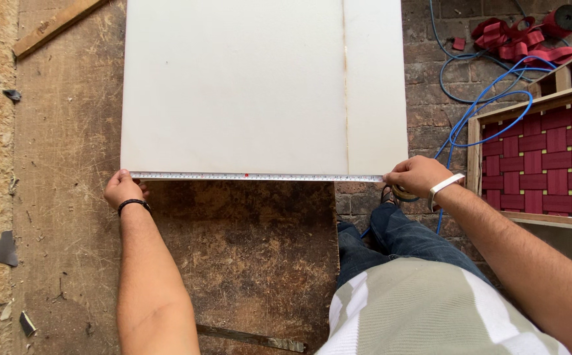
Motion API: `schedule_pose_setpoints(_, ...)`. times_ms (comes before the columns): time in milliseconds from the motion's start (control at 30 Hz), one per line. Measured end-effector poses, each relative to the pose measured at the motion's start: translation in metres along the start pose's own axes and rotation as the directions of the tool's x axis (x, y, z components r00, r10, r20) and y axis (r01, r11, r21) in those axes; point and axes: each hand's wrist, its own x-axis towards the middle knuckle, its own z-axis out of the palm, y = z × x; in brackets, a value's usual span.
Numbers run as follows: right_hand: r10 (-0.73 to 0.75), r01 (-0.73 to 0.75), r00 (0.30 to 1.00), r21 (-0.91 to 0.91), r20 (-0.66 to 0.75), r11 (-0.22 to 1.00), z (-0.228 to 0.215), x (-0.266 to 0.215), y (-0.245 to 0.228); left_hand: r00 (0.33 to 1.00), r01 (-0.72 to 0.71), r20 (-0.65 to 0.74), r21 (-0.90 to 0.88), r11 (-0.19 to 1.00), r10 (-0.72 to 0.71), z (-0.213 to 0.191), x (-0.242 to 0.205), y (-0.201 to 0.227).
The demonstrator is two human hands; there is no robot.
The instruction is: The person sprays a dark liquid onto a white foam board using a handheld spray gun, then measures the board with a tape measure. The person handles the foam board and spray gun, and uses a tape measure to measure the board's dimensions.
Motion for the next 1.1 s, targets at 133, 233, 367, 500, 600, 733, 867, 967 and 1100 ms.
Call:
schedule_pose_setpoints(133,-0.013,0.013,1.000,-0.019,0.001,1.000,0.002,-0.001,0.001,1.000,-0.009,-0.001,-0.024,1.000,0.009,-0.003,0.003,-0.007)
schedule_pose_setpoints(233,-0.130,0.126,0.990,0.076,0.057,0.989,0.005,0.000,0.005,0.998,-0.034,-0.062,-0.098,0.995,0.027,0.000,0.007,-0.003)
schedule_pose_setpoints(367,-0.345,0.291,0.882,0.204,0.321,0.935,0.022,-0.003,0.006,0.992,-0.115,0.001,-0.430,0.895,0.128,0.017,0.012,0.014)
schedule_pose_setpoints(500,-0.451,-0.074,0.770,0.764,0.452,0.641,0.048,-0.011,-0.031,0.938,-0.131,0.191,-0.577,0.806,0.289,0.050,0.008,0.050)
schedule_pose_setpoints(600,-0.359,-0.221,0.828,0.839,0.431,0.497,0.045,-0.011,-0.087,0.914,-0.018,0.297,-0.651,0.759,0.277,0.077,-0.028,0.069)
schedule_pose_setpoints(733,-0.244,-0.220,0.884,0.816,0.398,0.534,0.045,-0.011,-0.180,0.795,0.094,0.579,-0.414,0.905,0.182,0.098,-0.121,0.067)
schedule_pose_setpoints(867,-0.238,-0.199,0.908,0.856,0.344,0.476,0.065,-0.007,-0.250,0.603,0.103,0.797,-0.119,0.988,0.033,0.094,-0.189,0.067)
schedule_pose_setpoints(967,-0.245,-0.132,0.932,0.881,0.266,0.454,0.086,0.005,-0.288,0.580,0.011,0.814,0.012,1.000,-0.016,0.078,-0.193,0.066)
schedule_pose_setpoints(1100,-0.252,0.000,0.955,0.845,0.159,0.535,0.105,0.024,-0.331,0.703,-0.003,0.711,0.034,0.999,-0.022,0.053,-0.160,0.057)
